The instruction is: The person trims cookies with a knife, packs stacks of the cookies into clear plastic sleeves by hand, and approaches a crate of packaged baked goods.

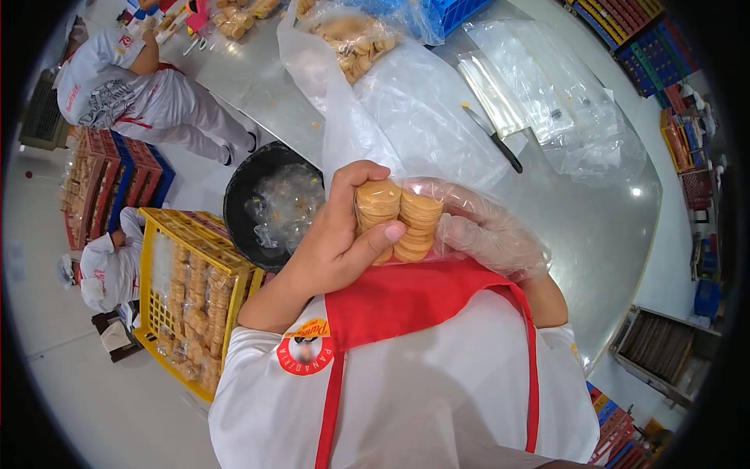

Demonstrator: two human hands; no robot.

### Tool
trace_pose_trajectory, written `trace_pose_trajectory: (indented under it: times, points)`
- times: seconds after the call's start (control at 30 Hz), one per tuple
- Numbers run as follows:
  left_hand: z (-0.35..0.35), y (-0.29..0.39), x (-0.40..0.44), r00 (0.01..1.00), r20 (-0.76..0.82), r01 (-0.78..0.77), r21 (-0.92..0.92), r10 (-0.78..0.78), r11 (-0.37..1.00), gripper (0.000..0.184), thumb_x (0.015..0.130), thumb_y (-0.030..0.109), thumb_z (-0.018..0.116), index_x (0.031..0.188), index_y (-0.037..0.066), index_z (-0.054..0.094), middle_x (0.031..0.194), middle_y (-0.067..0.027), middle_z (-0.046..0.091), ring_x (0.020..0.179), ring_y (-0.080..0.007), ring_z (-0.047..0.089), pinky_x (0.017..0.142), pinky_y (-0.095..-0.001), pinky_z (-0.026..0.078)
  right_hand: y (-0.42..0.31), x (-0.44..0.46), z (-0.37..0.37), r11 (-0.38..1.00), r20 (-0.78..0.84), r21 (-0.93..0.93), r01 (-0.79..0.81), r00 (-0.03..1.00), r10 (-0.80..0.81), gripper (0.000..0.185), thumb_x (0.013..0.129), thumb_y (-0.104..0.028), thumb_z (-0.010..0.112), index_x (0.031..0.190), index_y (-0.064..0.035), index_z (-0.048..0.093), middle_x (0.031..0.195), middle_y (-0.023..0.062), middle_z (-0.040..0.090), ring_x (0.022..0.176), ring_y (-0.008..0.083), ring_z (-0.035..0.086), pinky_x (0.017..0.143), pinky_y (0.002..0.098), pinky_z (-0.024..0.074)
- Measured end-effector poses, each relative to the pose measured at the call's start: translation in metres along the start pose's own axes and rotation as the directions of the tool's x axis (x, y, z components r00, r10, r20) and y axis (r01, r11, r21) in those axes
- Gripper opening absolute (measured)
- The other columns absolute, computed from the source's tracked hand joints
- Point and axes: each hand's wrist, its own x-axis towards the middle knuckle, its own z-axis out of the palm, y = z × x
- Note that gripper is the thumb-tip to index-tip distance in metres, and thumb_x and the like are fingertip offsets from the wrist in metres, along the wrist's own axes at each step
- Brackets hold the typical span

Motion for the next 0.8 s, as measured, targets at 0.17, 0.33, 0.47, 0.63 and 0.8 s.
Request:
trace_pose_trajectory:
  times: [0.17,0.33,0.47,0.63,0.8]
  points:
    - [0.001,-0.003,0.000,1.000,-0.001,0.003,-0.070,-0.003,0.998,0.060,0.094,0.024,0.067,0.138,-0.003,0.036,0.126,-0.0177,0.049,0.112,-0.0259,0.054,0.099,-0.0348,0.042,-0.010,-0.001,-0.005,0.977,-0.024,-0.108,-0.182,0.983,0.180,0.043,0.102,-0.023,0.056,0.143,-0.0106,0.053,0.137,0.0093,0.056,0.121,0.0153,0.055,0.097,0.0297,0.0508]
    - [0.003,-0.005,-0.003,0.999,0.027,-0.018,-0.047,0.019,0.999,0.067,0.091,0.023,0.071,0.141,-0.004,0.035,0.129,-0.0183,0.050,0.114,-0.0278,0.055,0.100,-0.0359,0.042,0.003,-0.001,-0.007,0.986,0.056,-0.146,0.083,0.996,-0.075,0.043,0.102,-0.026,0.057,0.142,-0.0098,0.054,0.142,0.0089,0.055,0.126,0.0192,0.053,0.100,0.0314,0.0491]
    - [0.000,-0.001,0.003,0.986,0.075,-0.159,0.145,0.149,0.977,0.070,0.089,0.021,0.074,0.142,-0.004,0.035,0.129,-0.0186,0.050,0.113,-0.0276,0.056,0.100,-0.0361,0.043,-0.003,-0.003,-0.009,0.961,0.112,-0.250,0.119,0.989,-0.093,0.042,0.102,-0.026,0.057,0.141,-0.0092,0.056,0.144,0.0081,0.053,0.129,0.0212,0.052,0.104,0.0324,0.0471]
    - [-0.003,-0.001,0.005,0.984,0.152,-0.099,0.058,0.089,0.993,0.076,0.088,0.020,0.075,0.144,-0.003,0.031,0.129,-0.0190,0.050,0.110,-0.0261,0.056,0.098,-0.0361,0.044,-0.003,-0.009,-0.018,0.995,0.133,-0.090,-0.033,0.990,0.045,0.044,0.099,-0.023,0.062,0.137,-0.0021,0.057,0.138,0.0082,0.057,0.101,0.0131,0.056,0.087,0.0270,0.0477]
    - [0.006,-0.025,0.007,0.980,-0.077,-0.198,-0.353,0.182,0.914,0.092,0.085,0.034,0.078,0.151,0.004,0.021,0.130,-0.0195,0.047,0.102,-0.0242,0.057,0.093,-0.0349,0.045,-0.004,-0.012,-0.016,1.000,0.025,-0.014,0.001,1.000,-0.001,0.045,0.098,-0.023,0.063,0.135,0.0015,0.058,0.133,0.0074,0.061,0.082,0.0097,0.053,0.074,0.0248,0.0452]
